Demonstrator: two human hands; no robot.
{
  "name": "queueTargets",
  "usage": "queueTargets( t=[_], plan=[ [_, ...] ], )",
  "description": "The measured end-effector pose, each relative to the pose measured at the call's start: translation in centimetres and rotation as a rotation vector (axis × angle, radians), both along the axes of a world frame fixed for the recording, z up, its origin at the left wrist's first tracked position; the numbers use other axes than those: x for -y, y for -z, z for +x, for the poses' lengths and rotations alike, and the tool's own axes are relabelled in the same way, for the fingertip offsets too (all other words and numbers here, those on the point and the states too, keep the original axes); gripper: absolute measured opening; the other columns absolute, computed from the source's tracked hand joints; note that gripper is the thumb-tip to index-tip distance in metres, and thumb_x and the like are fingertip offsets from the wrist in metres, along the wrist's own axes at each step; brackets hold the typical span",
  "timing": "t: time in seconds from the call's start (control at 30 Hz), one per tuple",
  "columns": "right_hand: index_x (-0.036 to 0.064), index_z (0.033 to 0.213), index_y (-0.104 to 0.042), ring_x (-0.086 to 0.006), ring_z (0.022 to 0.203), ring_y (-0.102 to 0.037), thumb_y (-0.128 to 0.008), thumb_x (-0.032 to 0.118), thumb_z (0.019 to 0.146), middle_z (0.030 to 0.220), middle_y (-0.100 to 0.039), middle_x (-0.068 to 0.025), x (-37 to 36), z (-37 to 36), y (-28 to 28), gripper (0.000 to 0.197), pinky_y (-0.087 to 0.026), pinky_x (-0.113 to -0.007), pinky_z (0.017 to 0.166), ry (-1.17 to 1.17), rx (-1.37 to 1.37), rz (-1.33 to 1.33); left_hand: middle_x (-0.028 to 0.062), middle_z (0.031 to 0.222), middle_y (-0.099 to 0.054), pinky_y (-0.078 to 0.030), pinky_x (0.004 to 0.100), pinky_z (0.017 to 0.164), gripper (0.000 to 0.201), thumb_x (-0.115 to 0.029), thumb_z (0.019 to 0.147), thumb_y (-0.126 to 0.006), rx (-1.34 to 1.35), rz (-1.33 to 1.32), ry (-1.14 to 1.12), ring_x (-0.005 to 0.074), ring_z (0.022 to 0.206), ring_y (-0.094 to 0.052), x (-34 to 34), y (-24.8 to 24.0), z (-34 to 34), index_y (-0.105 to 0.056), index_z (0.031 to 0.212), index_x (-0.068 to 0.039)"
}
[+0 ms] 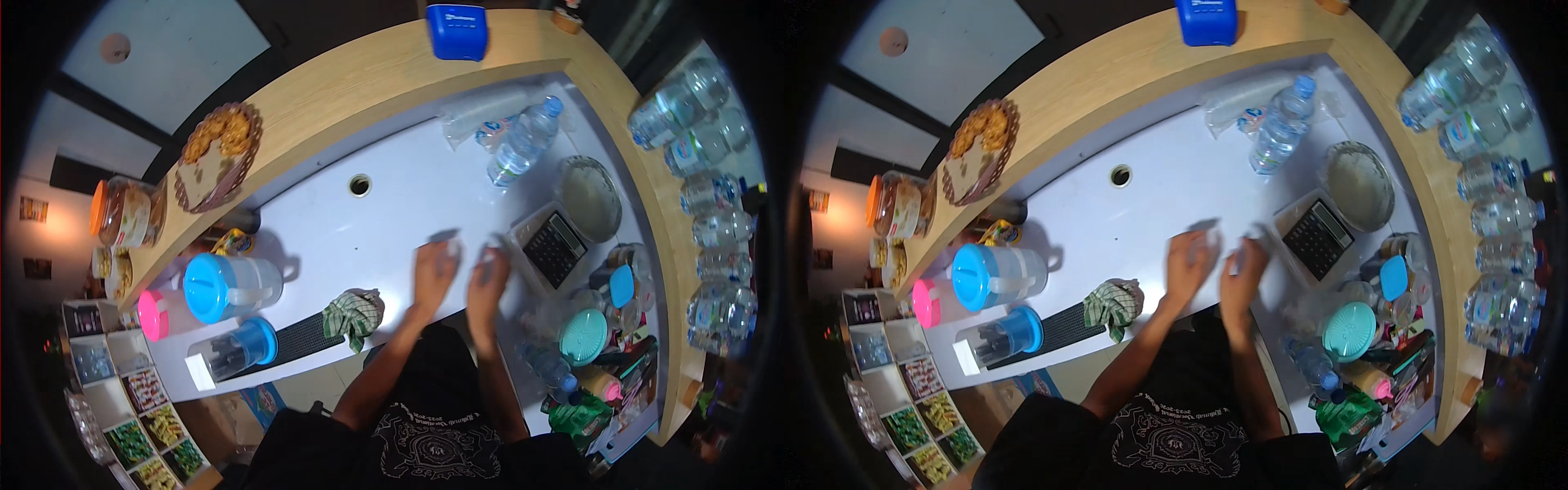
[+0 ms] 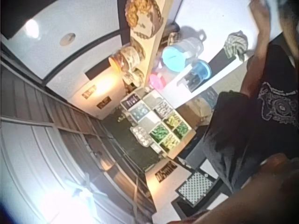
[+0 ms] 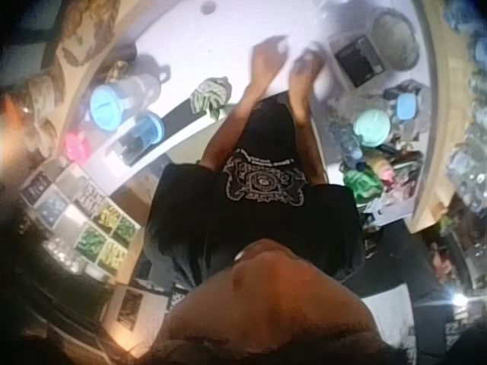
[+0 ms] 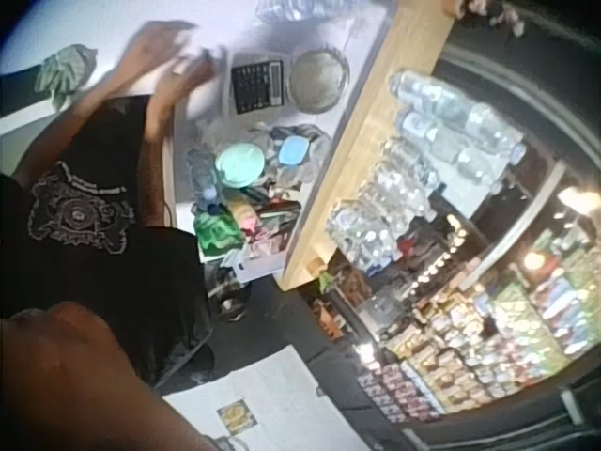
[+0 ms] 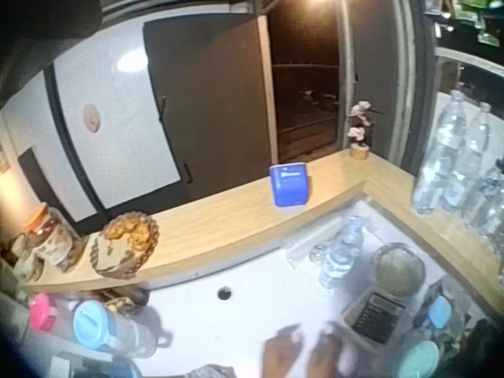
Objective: Cleaning a restaurant counter with a cloth and organizing water bottles on a shelf.
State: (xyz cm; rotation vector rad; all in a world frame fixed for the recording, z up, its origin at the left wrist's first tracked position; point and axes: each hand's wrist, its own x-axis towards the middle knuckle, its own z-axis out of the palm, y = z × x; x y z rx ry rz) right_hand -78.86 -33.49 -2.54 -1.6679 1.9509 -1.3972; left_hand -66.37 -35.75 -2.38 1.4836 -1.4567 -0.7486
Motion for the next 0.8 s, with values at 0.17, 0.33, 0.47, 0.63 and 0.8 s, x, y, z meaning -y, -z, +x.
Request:
queueTargets(
  t=[0.17,0.33,0.47,0.63,0.8],
  plan=[
    [0.0061,0.15,-0.043,-0.0462,0.14,-0.037,-0.068,0.03,0.093,0.153,-0.037,-0.0244,-3.2,11.6,2.2,0.066,-0.035,-0.052,0.114,-0.814,-0.072,0.273,0.0194,0.114,-0.065,-0.039,0.0527,0.1,0.038,-0.025,0.093,-0.061,0.626,0.02,-0.37,0.0403,0.111,-0.058,-9.4,0.2,14.1,-0.064,0.124,-0.003],
    [0.0173,0.151,-0.046,-0.0439,0.144,-0.031,-0.07,0.029,0.088,0.158,-0.033,-0.0212,-5.9,18.7,1.4,0.068,-0.031,-0.055,0.116,-1.157,-0.273,0.149,0.0185,0.121,-0.064,-0.046,0.0414,0.096,0.029,-0.018,0.104,-0.053,0.103,0.379,-0.393,0.0332,0.11,-0.061,-15.6,3.6,20.8,-0.064,0.126,-0.002],
    [0.0177,0.146,-0.052,-0.0355,0.14,-0.04,-0.073,0.024,0.081,0.153,-0.042,-0.0156,-5.8,19.6,0.6,0.068,-0.035,-0.048,0.115,-1.325,-0.427,0.119,0.0159,0.125,-0.064,-0.047,0.0334,0.098,0.032,-0.006,0.104,-0.047,-0.449,0.398,-0.446,0.0224,0.11,-0.062,-16.7,4.1,20.9,-0.059,0.133,0.0],
    [0.0142,0.127,-0.065,-0.0305,0.128,-0.05,-0.074,0.016,0.079,0.135,-0.055,-0.012,-3.2,17.7,5.2,0.049,-0.043,-0.044,0.108,-1.182,-0.546,-0.068,0.0166,0.125,-0.066,-0.047,0.0347,0.101,0.034,-0.004,0.101,-0.047,-0.369,0.19,-0.412,0.0241,0.114,-0.064,-17.6,4.8,21.3,-0.059,0.133,0.002],
    [0.0088,0.117,-0.071,-0.0333,0.117,-0.057,-0.071,0.007,0.084,0.127,-0.062,-0.0134,3.8,12.8,6.6,0.033,-0.05,-0.043,0.1,-0.512,-0.065,0.159,0.0202,0.125,-0.065,-0.048,0.0441,0.102,0.031,-0.008,0.097,-0.054,0.064,0.245,-0.296,0.0388,0.118,-0.062,-20.6,4.0,24.2,-0.065,0.125,-0.001]
  ],
)
